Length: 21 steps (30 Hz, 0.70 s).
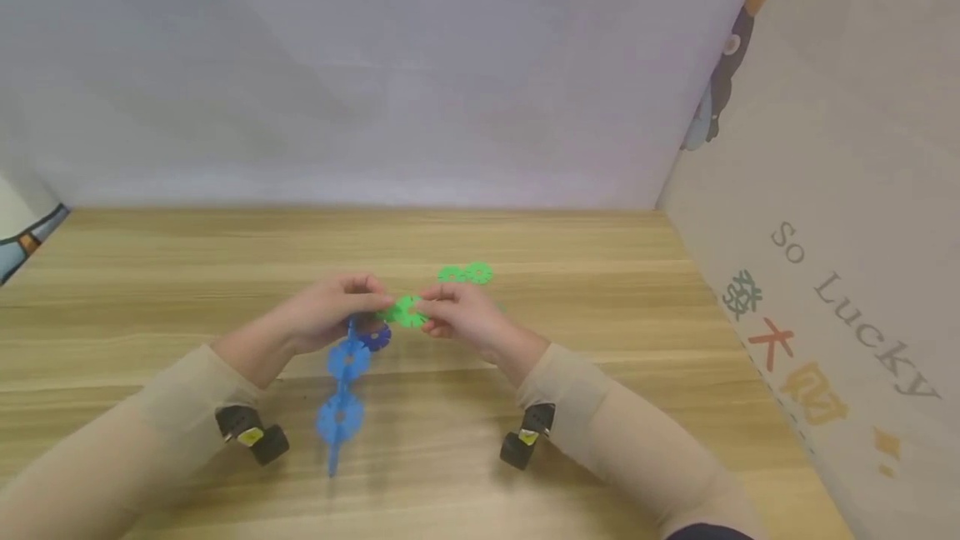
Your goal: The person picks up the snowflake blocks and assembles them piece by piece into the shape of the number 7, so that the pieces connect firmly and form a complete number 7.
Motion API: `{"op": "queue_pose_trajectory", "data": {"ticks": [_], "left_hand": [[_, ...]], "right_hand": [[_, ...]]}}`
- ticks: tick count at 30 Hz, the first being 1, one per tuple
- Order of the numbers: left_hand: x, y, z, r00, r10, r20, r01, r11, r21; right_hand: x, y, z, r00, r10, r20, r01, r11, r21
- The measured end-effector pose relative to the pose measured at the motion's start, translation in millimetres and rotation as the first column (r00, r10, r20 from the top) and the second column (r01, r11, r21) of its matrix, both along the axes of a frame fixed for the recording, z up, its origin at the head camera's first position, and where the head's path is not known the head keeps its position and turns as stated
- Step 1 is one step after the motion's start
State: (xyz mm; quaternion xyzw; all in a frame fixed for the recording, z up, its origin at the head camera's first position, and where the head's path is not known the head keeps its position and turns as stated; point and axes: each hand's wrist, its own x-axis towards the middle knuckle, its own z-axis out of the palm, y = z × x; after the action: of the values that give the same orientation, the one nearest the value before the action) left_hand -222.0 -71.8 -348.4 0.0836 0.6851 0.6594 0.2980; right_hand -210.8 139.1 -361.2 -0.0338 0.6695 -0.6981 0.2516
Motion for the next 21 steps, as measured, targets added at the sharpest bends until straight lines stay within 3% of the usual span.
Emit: {"op": "queue_pose_trajectory", "data": {"ticks": [9, 21], "left_hand": [[-1.2, 7.2, -1.7, 0.995, 0.06, 0.076, -0.069, 0.99, 0.123], [-2.8, 8.5, -10.3, 0.995, 0.073, 0.069, -0.077, 0.995, 0.062]], "right_hand": [[-0.6, 0.1, 0.9, 0.998, -0.062, 0.007, 0.062, 0.998, 0.008], [-4.5, -3.4, -7.0, 0.998, -0.064, 0.014, 0.063, 0.998, 0.03]]}}
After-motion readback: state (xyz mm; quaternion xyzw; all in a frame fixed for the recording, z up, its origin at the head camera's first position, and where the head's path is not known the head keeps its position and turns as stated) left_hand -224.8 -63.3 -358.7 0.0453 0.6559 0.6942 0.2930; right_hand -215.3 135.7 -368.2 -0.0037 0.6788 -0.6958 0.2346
